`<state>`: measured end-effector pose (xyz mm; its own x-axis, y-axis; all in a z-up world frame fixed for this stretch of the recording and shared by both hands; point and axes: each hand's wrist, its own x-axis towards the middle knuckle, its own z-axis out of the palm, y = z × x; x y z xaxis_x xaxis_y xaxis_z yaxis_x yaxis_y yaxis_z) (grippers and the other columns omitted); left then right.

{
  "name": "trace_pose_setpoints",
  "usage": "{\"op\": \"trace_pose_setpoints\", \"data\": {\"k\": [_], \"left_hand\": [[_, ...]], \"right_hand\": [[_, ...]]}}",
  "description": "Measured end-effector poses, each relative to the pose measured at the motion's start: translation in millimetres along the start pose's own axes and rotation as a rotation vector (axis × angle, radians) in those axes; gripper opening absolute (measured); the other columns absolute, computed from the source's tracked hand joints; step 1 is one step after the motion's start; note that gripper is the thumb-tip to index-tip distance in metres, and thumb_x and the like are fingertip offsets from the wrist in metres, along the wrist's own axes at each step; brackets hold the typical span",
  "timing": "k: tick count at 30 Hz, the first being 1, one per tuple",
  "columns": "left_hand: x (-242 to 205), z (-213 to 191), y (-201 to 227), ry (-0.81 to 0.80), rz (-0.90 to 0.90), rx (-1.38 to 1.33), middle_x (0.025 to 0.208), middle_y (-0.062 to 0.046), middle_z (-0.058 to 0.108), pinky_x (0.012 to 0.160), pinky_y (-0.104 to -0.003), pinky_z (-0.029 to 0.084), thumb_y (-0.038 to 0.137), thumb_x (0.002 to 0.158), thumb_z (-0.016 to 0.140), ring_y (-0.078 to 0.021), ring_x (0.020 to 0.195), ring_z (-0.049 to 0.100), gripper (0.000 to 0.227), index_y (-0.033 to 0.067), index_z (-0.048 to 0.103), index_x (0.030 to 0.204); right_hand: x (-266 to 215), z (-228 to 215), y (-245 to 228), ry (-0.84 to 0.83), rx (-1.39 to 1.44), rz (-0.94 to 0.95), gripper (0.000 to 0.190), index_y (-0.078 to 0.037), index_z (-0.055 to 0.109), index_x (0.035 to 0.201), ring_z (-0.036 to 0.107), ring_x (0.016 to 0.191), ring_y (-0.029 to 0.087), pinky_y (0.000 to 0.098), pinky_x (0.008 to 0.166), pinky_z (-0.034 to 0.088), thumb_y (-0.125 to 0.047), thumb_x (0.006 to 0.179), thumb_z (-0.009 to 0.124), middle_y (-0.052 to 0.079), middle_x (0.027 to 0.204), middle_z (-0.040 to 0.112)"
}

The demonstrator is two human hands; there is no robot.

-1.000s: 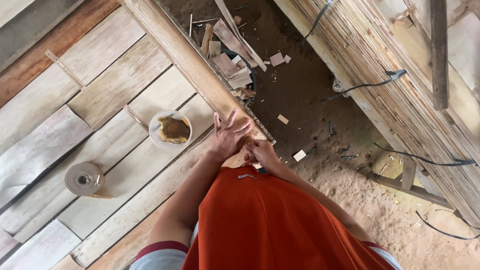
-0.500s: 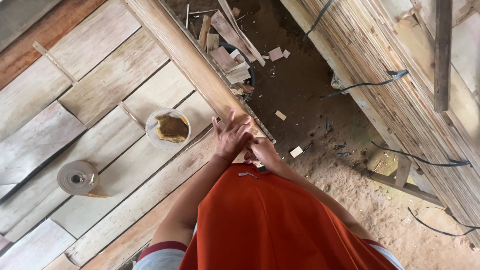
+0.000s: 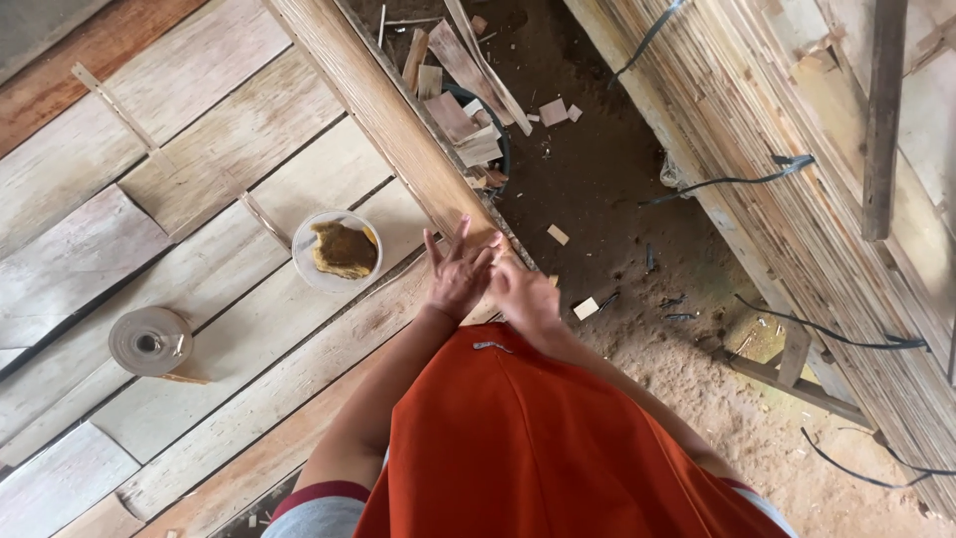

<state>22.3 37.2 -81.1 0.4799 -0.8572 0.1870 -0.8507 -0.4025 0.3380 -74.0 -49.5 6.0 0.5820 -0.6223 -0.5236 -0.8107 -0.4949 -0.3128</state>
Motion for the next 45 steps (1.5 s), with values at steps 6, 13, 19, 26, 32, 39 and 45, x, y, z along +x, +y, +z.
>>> {"op": "trace_pose_setpoints", "data": {"k": [6,13,19,26,32,39,45], "left_hand": [[2,-14,9,-0.184,-0.093,-0.023,0.147,0.025,0.055,0.114,-0.079,-0.005,0.046,0.083,0.075,-0.0239,0.158,0.012,0.051,0.0411,0.057,0.131],[14,-39,16,-0.423,-0.188,-0.129,0.153,0.025,0.046,0.115,-0.081,-0.004,0.026,0.076,0.067,-0.023,0.158,0.005,0.064,0.0394,0.05,0.136],[46,8,35,0.118,-0.285,-0.168,0.13,0.004,0.058,0.114,-0.071,0.02,0.017,0.088,0.059,-0.0298,0.138,0.043,0.04,0.0301,0.061,0.126],[97,35,51,0.302,-0.317,0.114,0.168,-0.014,0.022,0.119,-0.066,0.012,0.044,0.103,0.049,-0.0415,0.155,0.018,0.057,0.0216,0.043,0.154],[97,22,58,0.235,-0.293,0.185,0.168,-0.011,0.024,0.117,-0.067,0.022,0.05,0.102,0.044,-0.0389,0.155,0.022,0.057,0.0231,0.046,0.153],[107,24,56,0.109,-0.309,0.103,0.169,-0.009,0.022,0.116,-0.072,0.021,0.048,0.102,0.042,-0.0414,0.156,0.016,0.056,0.025,0.044,0.153],[107,34,51,0.09,-0.31,0.095,0.17,-0.008,0.021,0.117,-0.071,0.014,0.047,0.102,0.042,-0.0403,0.157,0.014,0.056,0.0264,0.043,0.154]], "right_hand": [[19,-42,25,0.082,0.207,0.03,0.069,-0.013,0.043,0.115,0.051,0.127,0.044,0.0588,0.101,0.05,-0.064,0.078,0.071,0.02,0.125,0.054],[22,-29,28,-0.011,0.129,-0.017,0.08,-0.019,0.034,0.124,0.042,0.135,0.04,0.0594,0.103,0.047,-0.06,0.072,0.078,0.015,0.136,0.041],[16,-37,23,-0.071,0.129,0.02,0.084,-0.015,0.036,0.132,0.042,0.136,0.038,0.0541,0.107,0.047,-0.061,0.073,0.074,0.016,0.138,0.041],[14,-41,36,-0.216,0.15,0.045,0.07,-0.017,0.036,0.13,0.04,0.135,0.034,0.0507,0.109,0.046,-0.039,0.072,0.07,0.011,0.135,0.037],[25,-45,51,-0.342,0.203,0.014,0.064,-0.016,0.039,0.124,0.042,0.133,0.035,0.0515,0.109,0.045,-0.037,0.072,0.07,0.011,0.13,0.041],[61,-41,68,-0.397,0.249,-0.119,0.047,-0.01,0.043,0.11,0.047,0.121,0.038,0.0513,0.105,0.042,-0.038,0.078,0.064,0.014,0.113,0.045],[61,-47,54,-0.413,0.221,-0.07,0.047,-0.01,0.042,0.106,0.048,0.12,0.036,0.05,0.104,0.042,-0.04,0.077,0.064,0.014,0.112,0.045]]}}
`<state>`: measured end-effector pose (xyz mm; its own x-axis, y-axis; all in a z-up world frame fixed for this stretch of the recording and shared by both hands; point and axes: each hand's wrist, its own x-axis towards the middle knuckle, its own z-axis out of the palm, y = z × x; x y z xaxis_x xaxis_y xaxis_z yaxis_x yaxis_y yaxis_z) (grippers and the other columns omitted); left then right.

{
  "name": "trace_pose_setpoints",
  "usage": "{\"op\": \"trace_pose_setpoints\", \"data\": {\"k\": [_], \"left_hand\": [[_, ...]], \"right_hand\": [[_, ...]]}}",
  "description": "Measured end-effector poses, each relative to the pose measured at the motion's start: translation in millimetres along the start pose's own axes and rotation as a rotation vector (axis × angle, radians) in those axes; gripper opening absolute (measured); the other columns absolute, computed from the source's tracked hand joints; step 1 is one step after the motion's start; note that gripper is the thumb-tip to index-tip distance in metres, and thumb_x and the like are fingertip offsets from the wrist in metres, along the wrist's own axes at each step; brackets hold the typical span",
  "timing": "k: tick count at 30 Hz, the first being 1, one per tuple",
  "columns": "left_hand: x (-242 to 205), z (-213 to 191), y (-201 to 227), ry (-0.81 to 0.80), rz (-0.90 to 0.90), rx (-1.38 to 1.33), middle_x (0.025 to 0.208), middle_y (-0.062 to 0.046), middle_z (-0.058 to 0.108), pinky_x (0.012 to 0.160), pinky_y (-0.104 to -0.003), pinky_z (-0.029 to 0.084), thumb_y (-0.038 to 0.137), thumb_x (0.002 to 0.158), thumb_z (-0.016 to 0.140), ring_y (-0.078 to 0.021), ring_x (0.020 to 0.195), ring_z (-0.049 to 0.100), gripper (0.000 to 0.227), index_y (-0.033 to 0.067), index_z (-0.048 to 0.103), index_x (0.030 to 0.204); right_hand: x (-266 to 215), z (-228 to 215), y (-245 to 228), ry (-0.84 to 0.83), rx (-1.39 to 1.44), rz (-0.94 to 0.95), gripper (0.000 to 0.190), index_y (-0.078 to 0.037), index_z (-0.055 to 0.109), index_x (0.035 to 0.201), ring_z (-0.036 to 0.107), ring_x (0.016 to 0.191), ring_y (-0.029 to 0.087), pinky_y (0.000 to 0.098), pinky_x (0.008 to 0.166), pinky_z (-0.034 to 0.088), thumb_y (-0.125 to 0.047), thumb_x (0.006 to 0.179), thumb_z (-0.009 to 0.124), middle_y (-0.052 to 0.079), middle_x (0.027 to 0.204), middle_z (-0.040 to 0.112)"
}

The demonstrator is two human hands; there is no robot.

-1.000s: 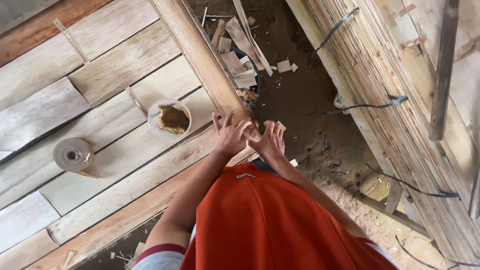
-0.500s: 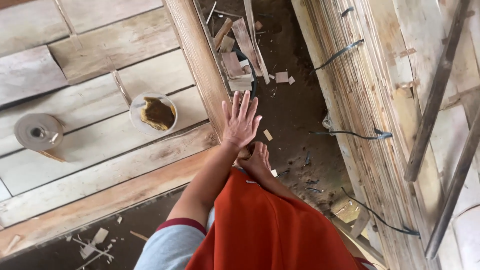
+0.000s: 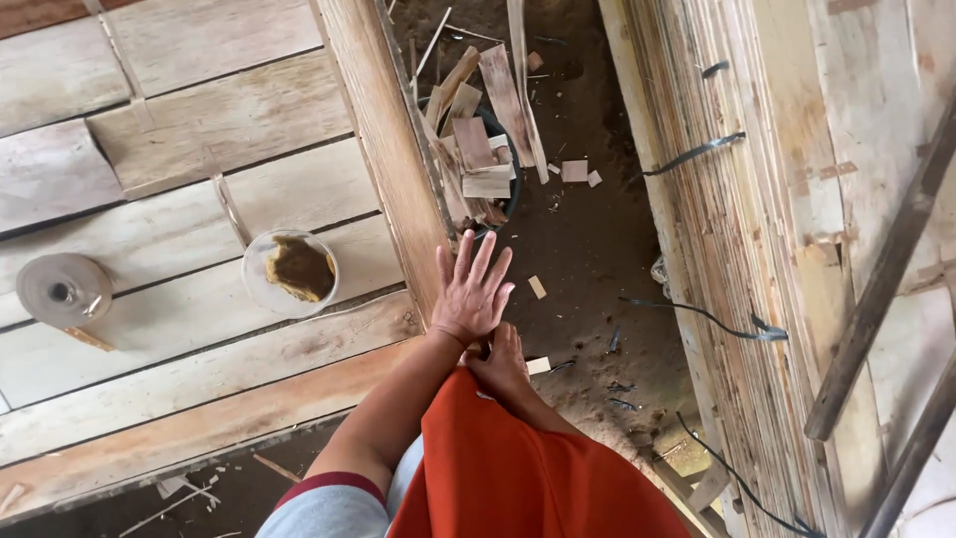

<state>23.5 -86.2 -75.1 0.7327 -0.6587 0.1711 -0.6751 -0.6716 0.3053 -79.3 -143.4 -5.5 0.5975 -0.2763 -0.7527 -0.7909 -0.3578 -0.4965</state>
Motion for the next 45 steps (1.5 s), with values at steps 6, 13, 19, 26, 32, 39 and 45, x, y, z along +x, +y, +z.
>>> {"op": "trace_pose_setpoints", "data": {"k": [6,13,19,26,32,39,45], "left_hand": [[-2,-2,1,0.054,0.001,-0.018,0.169,-0.008,0.022,0.117,-0.069,0.017,0.044,0.102,0.043,-0.0391,0.156,0.018,0.053,0.0255,0.048,0.151],[-7,11,-24,0.308,0.048,-0.408,0.164,-0.007,0.036,0.125,-0.05,0.001,0.019,0.098,0.046,-0.0307,0.157,0.02,0.053,0.0225,0.051,0.151],[-46,-25,-36,0.391,-0.112,-0.402,0.164,-0.001,0.038,0.125,-0.052,0.005,-0.002,0.084,0.052,-0.0307,0.157,0.017,0.065,0.0275,0.061,0.141],[-110,-59,-23,0.055,-0.282,-0.339,0.173,-0.011,0.011,0.113,-0.077,-0.002,-0.001,0.081,0.062,-0.0423,0.157,-0.006,0.088,0.0331,0.038,0.158],[-77,-45,-12,0.02,-0.381,-0.26,0.173,-0.009,0.001,0.117,-0.067,-0.008,0.012,0.092,0.053,-0.0383,0.156,-0.012,0.076,0.0282,0.028,0.162],[-25,1,9,0.119,-0.115,-0.028,0.171,-0.013,0.013,0.12,-0.067,0.019,0.047,0.101,0.05,-0.0409,0.158,0.009,0.067,0.0258,0.031,0.162],[-20,-13,8,0.047,-0.147,-0.086,0.169,-0.015,0.018,0.117,-0.07,0.021,0.051,0.102,0.042,-0.0436,0.156,0.014,0.063,0.023,0.037,0.159]], "right_hand": [[-4,-2,7,0.006,0.071,-0.04,0.045,-0.012,0.045,0.107,0.051,0.118,0.033,0.0463,0.103,0.042,-0.04,0.079,0.067,0.011,0.112,0.047],[4,-9,22,-0.037,0.093,-0.086,0.064,-0.011,0.056,0.119,0.056,0.126,0.038,0.0502,0.105,0.045,-0.058,0.079,0.076,0.017,0.123,0.059],[30,-5,28,0.145,0.013,-0.206,0.06,-0.008,0.06,0.113,0.061,0.116,0.039,0.0477,0.099,0.049,-0.053,0.079,0.083,0.018,0.113,0.062],[-4,-5,-3,0.196,-0.111,-0.224,0.064,-0.007,0.053,0.116,0.056,0.12,0.043,0.0528,0.104,0.045,-0.043,0.072,0.085,0.017,0.118,0.055],[9,1,38,0.173,0.036,-0.19,0.047,-0.006,0.055,0.114,0.059,0.113,0.034,0.0475,0.098,0.046,-0.026,0.078,0.079,0.013,0.108,0.055],[0,-9,52,0.153,0.047,-0.062,0.041,-0.016,0.057,0.112,0.062,0.115,0.031,0.0481,0.099,0.049,-0.035,0.08,0.074,0.009,0.107,0.059],[-6,-17,54,0.122,0.067,0.008,0.033,-0.015,0.06,0.115,0.065,0.117,0.031,0.0479,0.1,0.052,-0.025,0.088,0.075,0.011,0.113,0.065]]}}
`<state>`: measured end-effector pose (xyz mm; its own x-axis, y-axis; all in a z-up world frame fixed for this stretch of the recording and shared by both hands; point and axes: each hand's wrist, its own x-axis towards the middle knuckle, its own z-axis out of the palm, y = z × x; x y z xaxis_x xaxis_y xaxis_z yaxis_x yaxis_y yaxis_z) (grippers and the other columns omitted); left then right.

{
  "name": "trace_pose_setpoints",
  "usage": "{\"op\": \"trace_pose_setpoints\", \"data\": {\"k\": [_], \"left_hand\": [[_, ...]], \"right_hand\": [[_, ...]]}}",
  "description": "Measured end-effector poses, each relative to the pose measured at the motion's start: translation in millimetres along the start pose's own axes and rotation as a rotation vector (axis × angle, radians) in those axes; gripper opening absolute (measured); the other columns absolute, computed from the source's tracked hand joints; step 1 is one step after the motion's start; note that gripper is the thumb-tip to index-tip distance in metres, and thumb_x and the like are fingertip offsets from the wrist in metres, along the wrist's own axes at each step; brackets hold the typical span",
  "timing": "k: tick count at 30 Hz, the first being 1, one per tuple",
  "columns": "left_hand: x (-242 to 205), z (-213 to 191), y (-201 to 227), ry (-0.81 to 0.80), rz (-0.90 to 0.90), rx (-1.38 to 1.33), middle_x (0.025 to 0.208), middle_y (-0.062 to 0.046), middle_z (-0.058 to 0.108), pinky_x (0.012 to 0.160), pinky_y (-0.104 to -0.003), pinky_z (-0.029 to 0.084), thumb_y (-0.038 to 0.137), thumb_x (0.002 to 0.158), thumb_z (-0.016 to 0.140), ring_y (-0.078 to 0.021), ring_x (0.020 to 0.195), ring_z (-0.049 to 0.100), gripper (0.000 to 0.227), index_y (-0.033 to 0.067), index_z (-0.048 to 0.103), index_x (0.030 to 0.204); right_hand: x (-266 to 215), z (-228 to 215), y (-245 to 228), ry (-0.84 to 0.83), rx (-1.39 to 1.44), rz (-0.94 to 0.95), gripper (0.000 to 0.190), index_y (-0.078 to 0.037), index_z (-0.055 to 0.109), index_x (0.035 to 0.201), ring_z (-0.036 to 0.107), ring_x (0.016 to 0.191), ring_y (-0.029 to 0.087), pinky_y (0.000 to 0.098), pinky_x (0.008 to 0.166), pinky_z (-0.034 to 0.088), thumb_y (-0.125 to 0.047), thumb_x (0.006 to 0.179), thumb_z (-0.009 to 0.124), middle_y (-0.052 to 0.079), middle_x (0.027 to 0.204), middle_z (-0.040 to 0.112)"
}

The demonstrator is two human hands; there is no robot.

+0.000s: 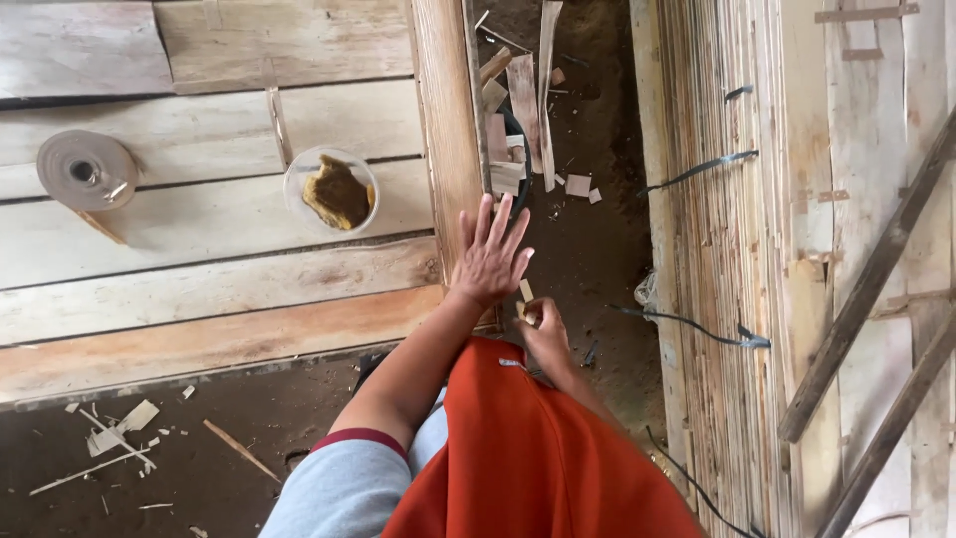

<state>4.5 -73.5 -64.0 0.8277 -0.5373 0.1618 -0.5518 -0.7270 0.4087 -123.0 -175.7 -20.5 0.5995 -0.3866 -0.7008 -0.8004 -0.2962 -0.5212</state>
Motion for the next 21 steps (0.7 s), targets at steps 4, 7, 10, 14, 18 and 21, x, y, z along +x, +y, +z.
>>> {"op": "trace_pose_setpoints", "data": {"k": [4,7,10,14,18,21], "left_hand": [[0,-1,3,-0.02,-0.018,0.001,0.169,-0.014,0.019,0.118,-0.07,0.021,0.05,0.101,0.044,-0.0433,0.155,0.015,0.063,0.0224,0.039,0.158],[2,1,0,-0.01,-0.016,0.005,0.169,-0.014,0.02,0.118,-0.069,0.019,0.049,0.101,0.042,-0.0422,0.156,0.015,0.062,0.0228,0.039,0.157],[1,1,-2,0.01,-0.015,-0.038,0.168,-0.014,0.023,0.119,-0.069,0.016,0.051,0.103,0.037,-0.0415,0.156,0.015,0.061,0.0232,0.039,0.157],[-4,-13,4,0.063,-0.042,-0.119,0.169,-0.011,0.024,0.119,-0.07,0.011,0.047,0.102,0.044,-0.0389,0.157,0.012,0.064,0.0247,0.033,0.161],[-26,-73,18,0.027,-0.245,-1.062,0.143,-0.012,0.061,0.118,-0.054,0.036,0.038,0.109,0.04,-0.0347,0.142,0.047,0.047,0.0209,0.048,0.152],[-42,-74,-11,-0.165,-0.278,-1.332,0.118,-0.011,0.073,0.085,-0.036,0.058,0.053,0.107,0.046,-0.0227,0.112,0.07,0.046,0.0343,0.057,0.147]], "right_hand": [[8,-7,14,0.033,-0.011,-0.015,0.039,-0.015,0.06,0.117,0.064,0.119,0.032,0.0471,0.103,0.05,-0.029,0.084,0.076,0.013,0.113,0.066],[8,-13,7,0.148,0.053,-0.101,0.029,-0.015,0.063,0.107,0.068,0.102,0.026,0.0419,0.093,0.054,-0.026,0.082,0.074,0.008,0.099,0.066],[-9,-23,-17,0.216,0.103,-0.19,0.024,-0.012,0.062,0.106,0.07,0.098,0.028,0.0431,0.092,0.056,-0.021,0.085,0.069,0.011,0.097,0.066],[-33,-33,-46,0.279,0.167,-0.428,0.014,-0.006,0.063,0.103,0.068,0.09,0.027,0.0418,0.085,0.058,-0.01,0.09,0.065,0.013,0.093,0.064],[-48,-34,-77,0.305,0.283,-0.629,0.012,-0.008,0.066,0.102,0.07,0.081,0.018,0.0358,0.08,0.058,-0.007,0.091,0.064,0.008,0.088,0.067],[-53,-24,-112,0.216,0.359,-0.767,0.013,-0.008,0.069,0.104,0.067,0.09,0.015,0.0328,0.088,0.053,-0.007,0.092,0.066,0.008,0.095,0.071]]}}
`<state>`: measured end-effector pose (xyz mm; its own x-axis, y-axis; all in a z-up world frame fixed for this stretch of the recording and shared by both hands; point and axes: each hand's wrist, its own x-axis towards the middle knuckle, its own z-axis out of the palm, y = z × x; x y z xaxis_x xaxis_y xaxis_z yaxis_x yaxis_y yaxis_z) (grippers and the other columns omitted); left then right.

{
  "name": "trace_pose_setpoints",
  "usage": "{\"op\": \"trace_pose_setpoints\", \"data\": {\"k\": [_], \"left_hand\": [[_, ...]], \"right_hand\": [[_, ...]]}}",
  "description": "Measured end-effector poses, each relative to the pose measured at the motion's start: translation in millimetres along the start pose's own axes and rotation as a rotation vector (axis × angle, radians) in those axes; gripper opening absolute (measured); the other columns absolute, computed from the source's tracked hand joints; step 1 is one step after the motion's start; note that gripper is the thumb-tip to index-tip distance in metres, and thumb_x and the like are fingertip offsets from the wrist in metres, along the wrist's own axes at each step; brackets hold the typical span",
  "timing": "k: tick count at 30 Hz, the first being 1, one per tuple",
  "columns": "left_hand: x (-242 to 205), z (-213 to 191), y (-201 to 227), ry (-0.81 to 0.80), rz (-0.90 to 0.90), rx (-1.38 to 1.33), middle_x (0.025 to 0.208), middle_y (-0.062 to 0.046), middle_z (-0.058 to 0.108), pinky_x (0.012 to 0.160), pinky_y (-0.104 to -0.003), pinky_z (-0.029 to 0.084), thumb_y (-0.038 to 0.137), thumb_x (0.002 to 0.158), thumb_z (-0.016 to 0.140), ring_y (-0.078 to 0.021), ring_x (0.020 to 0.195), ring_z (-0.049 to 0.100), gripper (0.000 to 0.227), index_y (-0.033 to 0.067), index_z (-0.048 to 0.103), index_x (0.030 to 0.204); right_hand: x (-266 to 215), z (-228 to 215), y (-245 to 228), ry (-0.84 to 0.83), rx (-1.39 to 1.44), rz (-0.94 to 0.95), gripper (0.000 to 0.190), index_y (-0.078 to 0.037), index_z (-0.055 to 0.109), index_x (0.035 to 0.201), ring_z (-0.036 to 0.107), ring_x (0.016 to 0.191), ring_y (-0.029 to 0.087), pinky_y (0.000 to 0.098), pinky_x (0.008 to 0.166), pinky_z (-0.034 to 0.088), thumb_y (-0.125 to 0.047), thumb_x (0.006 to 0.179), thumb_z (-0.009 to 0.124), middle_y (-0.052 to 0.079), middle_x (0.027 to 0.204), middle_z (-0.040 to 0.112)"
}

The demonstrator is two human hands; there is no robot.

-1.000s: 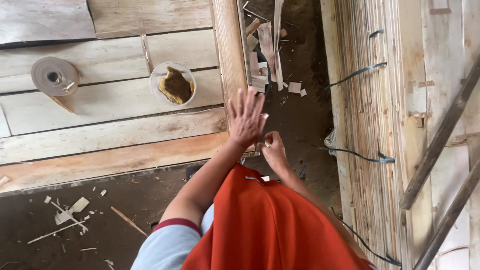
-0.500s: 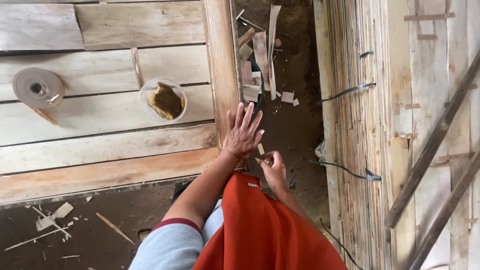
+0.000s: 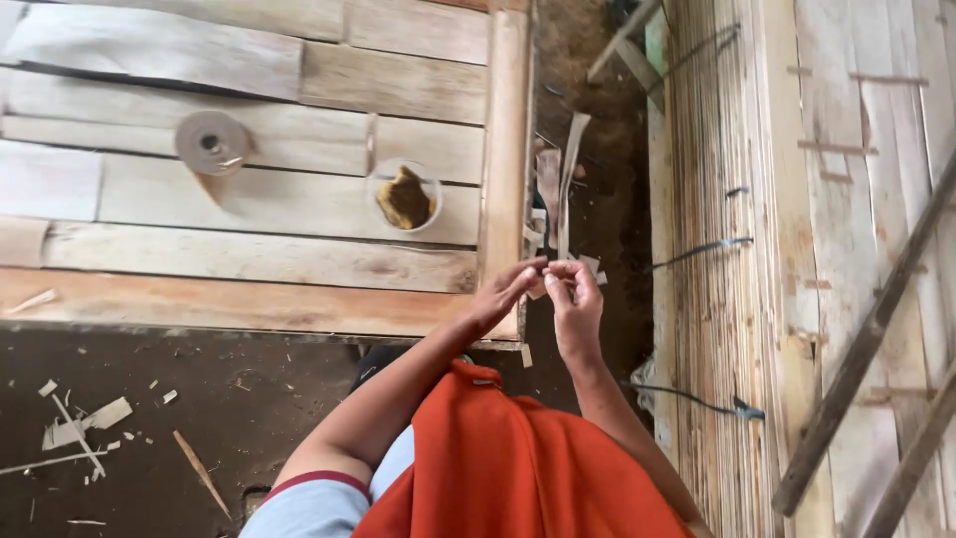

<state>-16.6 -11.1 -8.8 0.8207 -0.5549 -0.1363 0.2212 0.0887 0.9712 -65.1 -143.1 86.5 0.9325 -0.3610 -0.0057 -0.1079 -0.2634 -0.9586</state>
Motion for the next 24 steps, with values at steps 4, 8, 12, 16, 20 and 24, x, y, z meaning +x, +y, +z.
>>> {"op": "trace_pose_setpoints", "data": {"k": [4,8,12,16,20,24], "left_hand": [[-32,-38,6,0.05,-0.012,-0.31,0.086,-0.017,0.076,0.071,-0.032,0.061,0.022,0.096,0.074,-0.0222,0.074,0.075,0.034,0.0078,0.07,0.127],[-45,-106,-7,0.131,-0.076,-0.345,0.069,-0.018,0.069,0.031,-0.025,0.041,0.02,0.093,0.074,-0.0175,0.039,0.056,0.02,0.0033,0.071,0.105],[-77,-169,38,0.229,-0.156,-0.256,0.071,-0.017,0.071,0.025,-0.02,0.037,0.022,0.093,0.074,-0.0133,0.042,0.057,0.021,0.0032,0.071,0.103],[-68,-225,28,0.234,-0.135,-0.201,0.071,-0.016,0.073,0.036,-0.017,0.04,0.019,0.091,0.075,-0.011,0.045,0.057,0.021,0.0024,0.074,0.104],[-50,-259,43,0.272,-0.14,-0.123,0.072,-0.015,0.073,0.042,-0.022,0.05,0.015,0.093,0.071,-0.0124,0.047,0.059,0.026,0.0,0.071,0.114],[-31,-277,50,0.311,-0.196,0.14,0.066,-0.01,0.073,0.043,-0.026,0.053,0.017,0.093,0.068,-0.0156,0.043,0.064,0.032,0.0059,0.068,0.124]], "right_hand": [[9,47,-26,-0.084,0.134,-0.056,0.015,-0.006,0.068,0.108,0.064,0.095,0.013,0.0317,0.092,0.05,-0.009,0.093,0.065,0.008,0.097,0.07],[24,102,-53,-0.116,0.174,-0.126,0.018,-0.005,0.067,0.111,0.062,0.096,0.015,0.0331,0.093,0.049,-0.009,0.094,0.064,0.009,0.097,0.069],[45,156,-62,-0.104,0.156,-0.13,0.018,-0.006,0.067,0.113,0.059,0.097,0.015,0.0334,0.095,0.046,-0.011,0.096,0.061,0.009,0.099,0.07],[77,191,-39,-0.024,0.03,-0.148,0.022,-0.008,0.067,0.116,0.061,0.103,0.019,0.0373,0.099,0.044,-0.014,0.098,0.057,0.011,0.11,0.071],[106,202,6,0.133,-0.629,-0.326,0.023,-0.022,0.071,0.109,0.061,0.108,0.024,0.0388,0.1,0.044,-0.014,0.095,0.055,0.002,0.114,0.067],[124,198,13,0.107,-1.118,0.161,0.055,-0.02,0.044,0.153,0.027,0.149,0.041,0.0688,0.118,0.016,-0.02,0.099,0.053,0.015,0.16,0.032]]}}
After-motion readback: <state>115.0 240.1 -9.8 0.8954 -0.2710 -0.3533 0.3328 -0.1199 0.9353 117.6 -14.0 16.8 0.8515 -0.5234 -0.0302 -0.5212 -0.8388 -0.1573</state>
